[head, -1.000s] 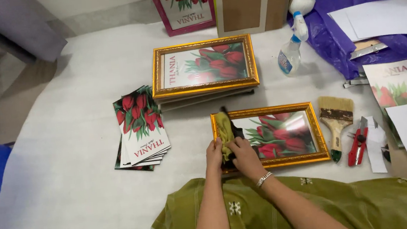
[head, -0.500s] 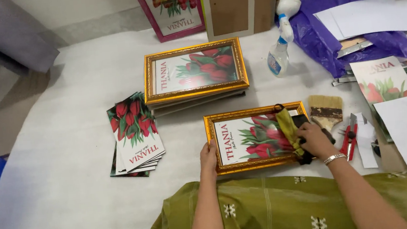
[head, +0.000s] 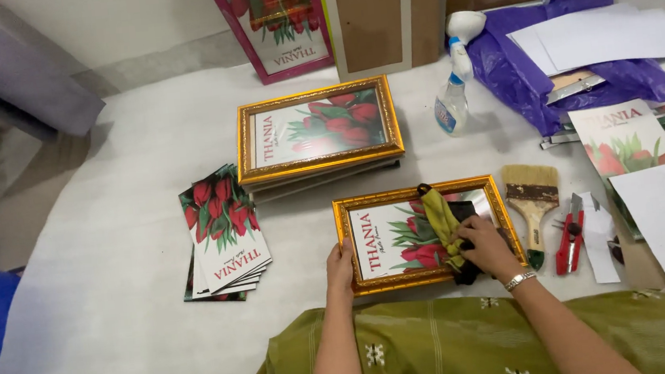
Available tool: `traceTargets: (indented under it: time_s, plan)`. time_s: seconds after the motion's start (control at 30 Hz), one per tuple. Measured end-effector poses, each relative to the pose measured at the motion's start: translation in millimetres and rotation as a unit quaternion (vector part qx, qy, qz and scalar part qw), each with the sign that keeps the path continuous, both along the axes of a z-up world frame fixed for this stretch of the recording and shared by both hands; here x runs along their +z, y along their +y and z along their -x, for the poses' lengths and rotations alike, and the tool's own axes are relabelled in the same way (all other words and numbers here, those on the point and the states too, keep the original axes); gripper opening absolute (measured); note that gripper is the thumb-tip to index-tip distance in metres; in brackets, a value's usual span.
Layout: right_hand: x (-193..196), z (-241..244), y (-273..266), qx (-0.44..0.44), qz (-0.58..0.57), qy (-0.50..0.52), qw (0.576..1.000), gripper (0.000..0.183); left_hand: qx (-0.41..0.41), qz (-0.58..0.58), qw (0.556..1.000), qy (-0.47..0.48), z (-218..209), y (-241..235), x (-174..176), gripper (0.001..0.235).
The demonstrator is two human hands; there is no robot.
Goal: Cleaning a picture frame using a cloth
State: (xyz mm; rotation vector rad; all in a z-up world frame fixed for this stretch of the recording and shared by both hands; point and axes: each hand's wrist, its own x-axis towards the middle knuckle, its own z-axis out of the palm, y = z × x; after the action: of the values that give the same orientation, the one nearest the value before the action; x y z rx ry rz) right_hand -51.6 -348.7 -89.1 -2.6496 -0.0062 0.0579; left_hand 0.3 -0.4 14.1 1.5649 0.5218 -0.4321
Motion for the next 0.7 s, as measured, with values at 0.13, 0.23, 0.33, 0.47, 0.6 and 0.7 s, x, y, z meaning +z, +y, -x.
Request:
traceTargets:
  time_s: [0.13,0.23,0.33,0.47,0.6,0.7]
  plan:
    - [38.8,-4.0,75.2,0.048,-0.028,0.001,0.998,0.038,-0.011,0.003,1.0,0.0,1.0,-1.8,12.4,0.069]
    - [73.6,-6.7,156.8,0.122,-0.049,0.0,0.991,0.045,-0.02,-0.001,1.0,0.005,3.5,1.1,16.6,0.076]
    - [83.4,-15.5,198.5,0.181,-0.025,-0.019,0.983,0.046,-0.048,-0.016,0.999,0.005,-3.4,5.1,0.2,0.071]
    - [80.7,-13.3,152.6,0.165,-0.049,0.025,0.985,0.044,-0.014,-0.006,1.0,0.014,-2.4,4.8,-2.6,0.073]
    - [43.7,1.1,19.2,0.026,0.062,0.077,0.995,0.04,-0.005,-0.009,1.0,0.014,6.9,-7.6,53.6,0.071]
    - [6.5,17.2,-65.9,-0.081,0.15,0.059,0.984,0.04,-0.021,-0.006,1.0,0.009,1.3,-8.2,42.0,0.075]
